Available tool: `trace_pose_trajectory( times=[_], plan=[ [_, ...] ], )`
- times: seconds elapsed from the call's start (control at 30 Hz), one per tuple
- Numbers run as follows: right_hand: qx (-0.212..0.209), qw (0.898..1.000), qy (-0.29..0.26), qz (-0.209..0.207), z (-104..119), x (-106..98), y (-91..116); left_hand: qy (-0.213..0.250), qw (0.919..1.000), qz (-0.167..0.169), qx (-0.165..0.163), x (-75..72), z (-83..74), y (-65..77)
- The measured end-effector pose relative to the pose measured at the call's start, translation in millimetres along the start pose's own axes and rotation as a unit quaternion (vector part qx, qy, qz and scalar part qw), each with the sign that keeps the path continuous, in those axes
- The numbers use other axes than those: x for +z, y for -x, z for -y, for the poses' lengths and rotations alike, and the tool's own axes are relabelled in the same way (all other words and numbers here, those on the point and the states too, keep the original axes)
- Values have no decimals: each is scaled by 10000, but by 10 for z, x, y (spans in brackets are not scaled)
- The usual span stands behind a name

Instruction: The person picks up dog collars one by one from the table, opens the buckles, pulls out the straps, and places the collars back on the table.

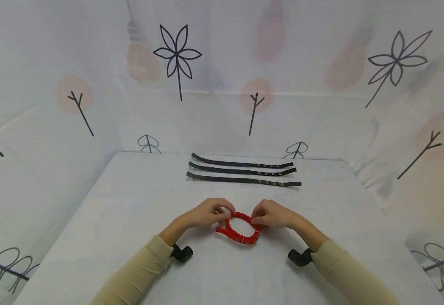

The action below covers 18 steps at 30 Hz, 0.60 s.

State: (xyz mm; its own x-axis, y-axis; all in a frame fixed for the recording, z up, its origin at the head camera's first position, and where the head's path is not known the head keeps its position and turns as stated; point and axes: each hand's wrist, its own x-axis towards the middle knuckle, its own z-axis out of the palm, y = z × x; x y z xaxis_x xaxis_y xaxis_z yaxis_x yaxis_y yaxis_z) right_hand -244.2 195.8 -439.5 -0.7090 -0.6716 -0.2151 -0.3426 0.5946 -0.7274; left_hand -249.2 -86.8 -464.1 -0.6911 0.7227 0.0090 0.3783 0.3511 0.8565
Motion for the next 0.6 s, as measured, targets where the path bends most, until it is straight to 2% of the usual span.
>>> trace_pose_trajectory(
  times=[0.23,0.47,0.6],
  plan=[
    [288,9964,-685,413,-101,-51,-26,458,9977,431,255,-30,98,-19],
    [693,9870,-1378,441,-148,-87,-49,951,9940,531,-11,-69,86,8],
    [702,9845,-1583,275,-125,-142,-54,1145,9921,505,-71,-135,42,9]
  ],
)
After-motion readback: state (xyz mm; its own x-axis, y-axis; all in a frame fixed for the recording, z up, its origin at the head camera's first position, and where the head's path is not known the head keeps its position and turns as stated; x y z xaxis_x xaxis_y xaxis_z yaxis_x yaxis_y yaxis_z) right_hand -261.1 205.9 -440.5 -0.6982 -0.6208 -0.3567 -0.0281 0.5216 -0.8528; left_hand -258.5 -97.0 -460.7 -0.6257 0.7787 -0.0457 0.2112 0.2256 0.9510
